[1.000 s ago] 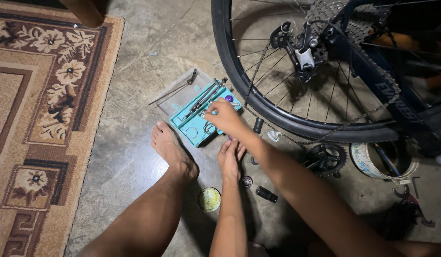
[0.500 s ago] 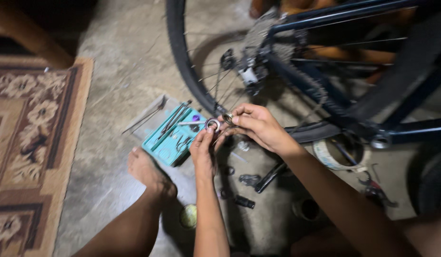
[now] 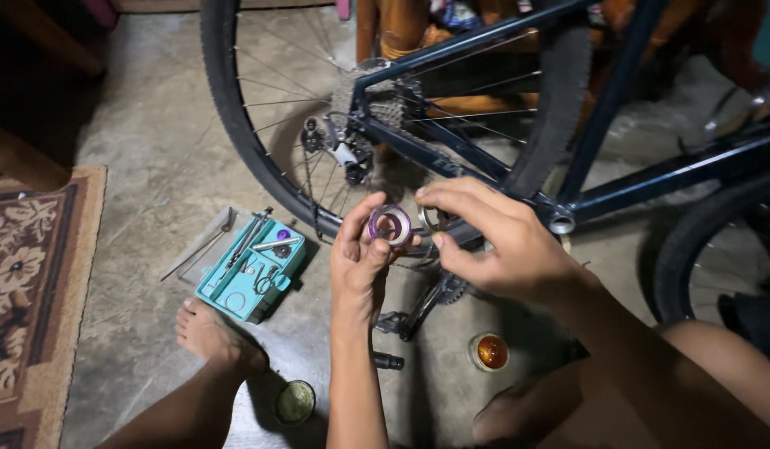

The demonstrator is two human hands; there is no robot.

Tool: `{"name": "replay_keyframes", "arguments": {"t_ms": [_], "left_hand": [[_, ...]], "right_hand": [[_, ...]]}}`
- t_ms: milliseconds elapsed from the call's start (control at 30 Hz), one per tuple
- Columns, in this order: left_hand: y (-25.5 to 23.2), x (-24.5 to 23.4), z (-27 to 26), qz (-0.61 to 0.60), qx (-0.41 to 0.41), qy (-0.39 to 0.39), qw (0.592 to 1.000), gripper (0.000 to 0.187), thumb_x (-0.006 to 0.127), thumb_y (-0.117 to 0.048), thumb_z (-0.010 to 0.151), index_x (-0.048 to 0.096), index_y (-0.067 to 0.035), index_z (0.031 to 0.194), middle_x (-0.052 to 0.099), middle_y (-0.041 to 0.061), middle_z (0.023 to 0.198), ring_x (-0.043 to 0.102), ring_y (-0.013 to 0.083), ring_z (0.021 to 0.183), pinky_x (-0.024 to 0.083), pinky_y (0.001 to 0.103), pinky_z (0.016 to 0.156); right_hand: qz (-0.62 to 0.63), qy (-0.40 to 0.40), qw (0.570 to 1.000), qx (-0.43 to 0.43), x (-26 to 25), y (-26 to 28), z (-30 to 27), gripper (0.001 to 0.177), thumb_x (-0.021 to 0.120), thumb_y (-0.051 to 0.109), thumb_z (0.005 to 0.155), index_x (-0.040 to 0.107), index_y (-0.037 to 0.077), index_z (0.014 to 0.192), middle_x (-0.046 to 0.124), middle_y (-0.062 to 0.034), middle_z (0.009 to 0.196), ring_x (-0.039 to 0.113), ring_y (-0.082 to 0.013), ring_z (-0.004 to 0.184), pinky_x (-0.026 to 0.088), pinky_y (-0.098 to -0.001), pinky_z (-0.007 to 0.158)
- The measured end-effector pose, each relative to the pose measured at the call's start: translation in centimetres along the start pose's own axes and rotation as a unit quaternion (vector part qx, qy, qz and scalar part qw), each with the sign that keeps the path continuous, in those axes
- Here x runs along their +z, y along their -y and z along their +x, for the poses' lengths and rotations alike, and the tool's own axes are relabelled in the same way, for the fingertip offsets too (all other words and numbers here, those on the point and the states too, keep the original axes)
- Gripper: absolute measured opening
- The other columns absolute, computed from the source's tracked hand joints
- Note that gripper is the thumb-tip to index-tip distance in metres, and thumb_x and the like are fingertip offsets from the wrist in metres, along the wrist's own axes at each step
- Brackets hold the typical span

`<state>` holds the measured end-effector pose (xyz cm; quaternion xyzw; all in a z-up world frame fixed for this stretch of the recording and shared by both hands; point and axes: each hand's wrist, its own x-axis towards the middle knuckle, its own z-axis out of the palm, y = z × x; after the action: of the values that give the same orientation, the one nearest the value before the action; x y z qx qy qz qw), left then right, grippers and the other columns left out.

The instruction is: The person sits on the floor and cleans bicycle bottom bracket parts with a cloth, applies grease from a container, and assembles the bearing cups and seals. They handle the purple bearing cups, metal rings, and grease, then place the assembled parts near the bicycle frame.

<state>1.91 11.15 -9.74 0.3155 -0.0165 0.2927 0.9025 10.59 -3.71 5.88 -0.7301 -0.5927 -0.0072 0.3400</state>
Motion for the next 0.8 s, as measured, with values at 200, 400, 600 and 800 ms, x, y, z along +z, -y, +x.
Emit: {"name": "replay_keyframes", "arguments": {"t_ms": [200,400,600,800], "left_hand": [[1.5,2.8,-2.1,0.023,0.016,0.030,0.999,0.078,0.095,-0.039,0.077,0.059,0.004,0.132,0.067,0.008,0.117,0.068,0.0169,0.105,0.058,0.034,0.093],[4.1,5.2,-3.1,-0.008,-0.038,0.073,0.997,0.075,0.098,-0.036,0.073,0.060,0.003,0.125,0.069,0.008,0.110,0.068,0.0151,0.099,0.056,0.029,0.091],[6.6,8.2,-4.2,-0.057,-0.080,0.117,0.988,0.072,0.101,-0.027,0.068,0.057,0.001,0.118,0.072,0.015,0.110,0.073,0.0210,0.099,0.059,0.033,0.093],[6.8,9.1,-5.0,-0.057,-0.082,0.117,0.988,0.072,0.101,-0.022,0.066,0.057,0.001,0.118,0.072,0.015,0.114,0.072,0.0218,0.103,0.059,0.034,0.095]], "right_hand": [[0.010,-0.012,0.999,0.028,-1.9,1.0,-3.6,0.046,0.070,0.006,0.085,0.062,0.001,0.130,0.066,-0.0145,0.133,0.068,-0.0260,0.122,0.058,-0.0326,0.090],[-0.025,-0.063,0.997,-0.032,-4.7,1.8,-6.4,0.042,0.069,0.003,0.087,0.062,-0.002,0.128,0.069,-0.0171,0.129,0.071,-0.0270,0.121,0.058,-0.0362,0.104],[-0.052,-0.079,0.995,0.008,-7.3,2.1,-8.9,0.041,0.072,0.009,0.089,0.063,-0.001,0.128,0.070,-0.0169,0.130,0.073,-0.0270,0.120,0.059,-0.0354,0.105],[-0.027,-0.074,0.996,0.043,-8.6,2.5,-10.1,0.049,0.075,0.014,0.087,0.061,0.000,0.132,0.071,-0.0151,0.128,0.074,-0.0269,0.119,0.058,-0.0358,0.104]]}}
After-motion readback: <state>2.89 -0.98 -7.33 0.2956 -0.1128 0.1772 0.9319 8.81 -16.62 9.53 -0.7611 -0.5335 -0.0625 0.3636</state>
